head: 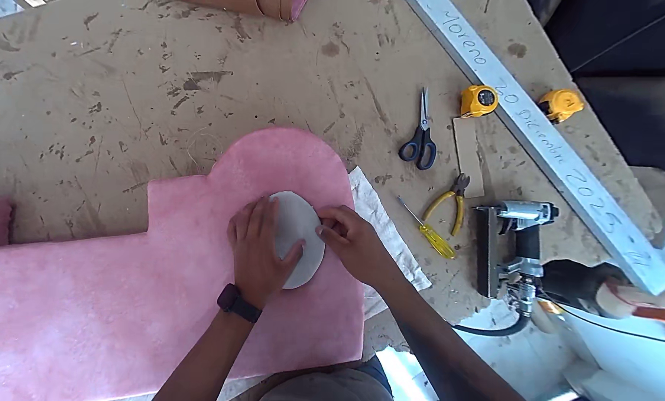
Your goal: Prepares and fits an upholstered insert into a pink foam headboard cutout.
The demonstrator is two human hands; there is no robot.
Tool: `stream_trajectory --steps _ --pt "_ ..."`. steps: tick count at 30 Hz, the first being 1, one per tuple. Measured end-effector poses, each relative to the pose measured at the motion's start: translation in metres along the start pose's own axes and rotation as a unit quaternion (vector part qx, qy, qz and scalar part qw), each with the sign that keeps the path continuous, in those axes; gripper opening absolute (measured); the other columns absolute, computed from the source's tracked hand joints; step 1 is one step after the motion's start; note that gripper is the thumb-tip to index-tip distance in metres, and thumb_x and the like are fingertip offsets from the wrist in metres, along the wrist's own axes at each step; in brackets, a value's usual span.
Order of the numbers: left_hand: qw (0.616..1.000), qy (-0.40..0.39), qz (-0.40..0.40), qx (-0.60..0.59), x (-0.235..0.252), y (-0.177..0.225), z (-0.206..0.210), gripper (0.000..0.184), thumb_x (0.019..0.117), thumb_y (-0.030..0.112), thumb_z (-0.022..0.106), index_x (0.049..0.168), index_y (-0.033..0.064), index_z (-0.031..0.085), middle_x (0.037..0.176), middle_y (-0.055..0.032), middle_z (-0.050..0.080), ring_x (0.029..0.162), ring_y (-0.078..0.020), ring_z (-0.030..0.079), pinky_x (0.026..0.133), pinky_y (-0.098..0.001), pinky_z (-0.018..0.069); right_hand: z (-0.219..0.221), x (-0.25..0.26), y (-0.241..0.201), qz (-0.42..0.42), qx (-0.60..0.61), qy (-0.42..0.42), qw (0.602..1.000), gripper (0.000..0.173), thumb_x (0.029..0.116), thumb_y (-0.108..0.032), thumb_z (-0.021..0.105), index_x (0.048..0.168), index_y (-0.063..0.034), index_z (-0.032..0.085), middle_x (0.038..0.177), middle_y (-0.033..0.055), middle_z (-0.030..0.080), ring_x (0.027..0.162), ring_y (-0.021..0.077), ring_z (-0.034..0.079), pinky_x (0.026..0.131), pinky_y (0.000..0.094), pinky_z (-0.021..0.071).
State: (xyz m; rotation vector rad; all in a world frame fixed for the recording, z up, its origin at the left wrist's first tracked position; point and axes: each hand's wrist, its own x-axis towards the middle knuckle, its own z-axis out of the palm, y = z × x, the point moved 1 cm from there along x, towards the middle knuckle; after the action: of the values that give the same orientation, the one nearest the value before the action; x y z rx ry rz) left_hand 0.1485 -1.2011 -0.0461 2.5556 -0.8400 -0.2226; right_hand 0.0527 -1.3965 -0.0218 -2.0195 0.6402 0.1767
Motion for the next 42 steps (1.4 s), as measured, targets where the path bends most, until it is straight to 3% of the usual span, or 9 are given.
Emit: stream_trajectory --steps 3,8,12,16,19,24,27,35,42 --pt "1.0 0.002 0.013 -0.002 0.024 0.003 0.0 0.071 0.0914 0.065 0.056 0.151 0.0265 0.052 0.153 0.0059 0.048 0.142 -0.0214 0.039 0.115 -0.053 0.0294 0.006 0.009 -0.012 0.025 -0.033 -0.001 0.999 0.036 0.101 -0.035 0.061 0.135 -0.0251 0.063 0.097 -0.0035 0.063 0.072 0.0114 0.059 0.063 0.0362 0.0552" --pt "0.999 0.025 0.01 -0.033 0.034 -0.006 0.001 0.057 0.092 0.059 0.057 0.141 0.0301 0.062 0.141 0.0067 0.056 0.131 -0.0193 0.046 0.105 -0.0479 0.0373 -0.001 0.03 -0.014 0.097 -0.027 -0.072 0.992 0.023 0.1024 -0.039 0.059 0.121 -0.0267 0.065 0.073 -0.0048 0.062 0.061 0.0136 0.061 0.056 0.0394 0.0546" --pt "1.0 0.005 0.009 -0.014 0.046 -0.008 0.0 0.054 0.0908 0.058 0.057 0.138 0.0333 0.064 0.131 0.0045 0.058 0.12 -0.0198 0.05 0.097 -0.0471 0.0397 -0.003 0.035 -0.016 0.06 -0.096 -0.054 0.992 0.017 0.102 -0.04 0.061 0.111 -0.0285 0.07 0.073 -0.0076 0.063 0.062 0.0104 0.06 0.057 0.0392 0.0551" --pt "0.998 -0.041 0.039 0.005 0.069 -0.006 -0.006 0.04 0.0915 0.061 0.055 0.12 0.0373 0.071 0.112 0.0058 0.057 0.106 -0.0177 0.051 0.086 -0.0431 0.0386 -0.002 0.03 -0.006 0.024 -0.043 -0.029 0.998 0.017 0.1015 -0.041 0.062 0.112 -0.0308 0.071 0.071 -0.0097 0.062 0.058 0.0079 0.059 0.055 0.0328 0.0553" --pt "0.997 -0.044 0.052 0.022 0.075 -0.005 -0.003 0.038 0.0931 0.061 0.052 0.114 0.0358 0.072 0.105 0.0065 0.057 0.103 -0.0171 0.051 0.084 -0.0423 0.0379 0.004 0.026 -0.005 0.027 -0.033 -0.012 0.999 0.018 0.1017 -0.043 0.062 0.113 -0.0319 0.07 0.074 -0.0105 0.064 0.06 0.0066 0.061 0.057 0.031 0.0567" --pt "0.996 0.021 0.089 -0.013 0.068 -0.015 0.006 0.034 0.0971 0.056 0.058 0.115 0.0327 0.075 0.111 0.0062 0.063 0.107 -0.0167 0.054 0.089 -0.041 0.0417 0.018 0.017 -0.002 -0.023 -0.097 0.08 0.992 0.026 0.1032 -0.042 0.058 0.12 -0.0303 0.074 0.094 -0.014 0.07 0.075 -0.0007 0.064 0.068 0.0259 0.0581" --pt "0.995 0.03 0.095 -0.014 0.063 -0.017 0.007 0.034 0.0976 0.054 0.06 0.119 0.0328 0.076 0.115 0.0065 0.064 0.11 -0.0168 0.054 0.092 -0.0417 0.0417 0.03 0.007 0.002 -0.047 -0.111 0.137 0.983 0.028 0.1029 -0.039 0.059 0.124 -0.0285 0.074 0.09 -0.0119 0.066 0.07 -0.0004 0.06 0.061 0.0242 0.0556" --pt "0.996 0.069 0.061 -0.013 0.056 -0.017 0.005 0.043 0.0918 0.057 0.067 0.125 0.0296 0.073 0.121 0.0049 0.065 0.113 -0.019 0.055 0.09 -0.0425 0.0438 0.02 0.004 -0.003 -0.017 -0.151 0.083 0.985 0.031 0.1044 -0.037 0.052 0.128 -0.0324 0.073 0.093 -0.0091 0.065 0.073 0.0032 0.062 0.063 0.0271 0.056" --pt "0.996 0.079 0.04 0.014 0.049 -0.016 0.01 0.037 0.0932 0.057 0.066 0.115 0.029 0.077 0.118 0.0042 0.065 0.112 -0.0196 0.055 0.09 -0.0439 0.042 0.017 0.006 -0.005 -0.018 -0.174 0.053 0.983 0.035 0.1048 -0.035 0.048 0.131 -0.0312 0.071 0.091 -0.0072 0.064 0.07 0.0064 0.061 0.059 0.03 0.0548"
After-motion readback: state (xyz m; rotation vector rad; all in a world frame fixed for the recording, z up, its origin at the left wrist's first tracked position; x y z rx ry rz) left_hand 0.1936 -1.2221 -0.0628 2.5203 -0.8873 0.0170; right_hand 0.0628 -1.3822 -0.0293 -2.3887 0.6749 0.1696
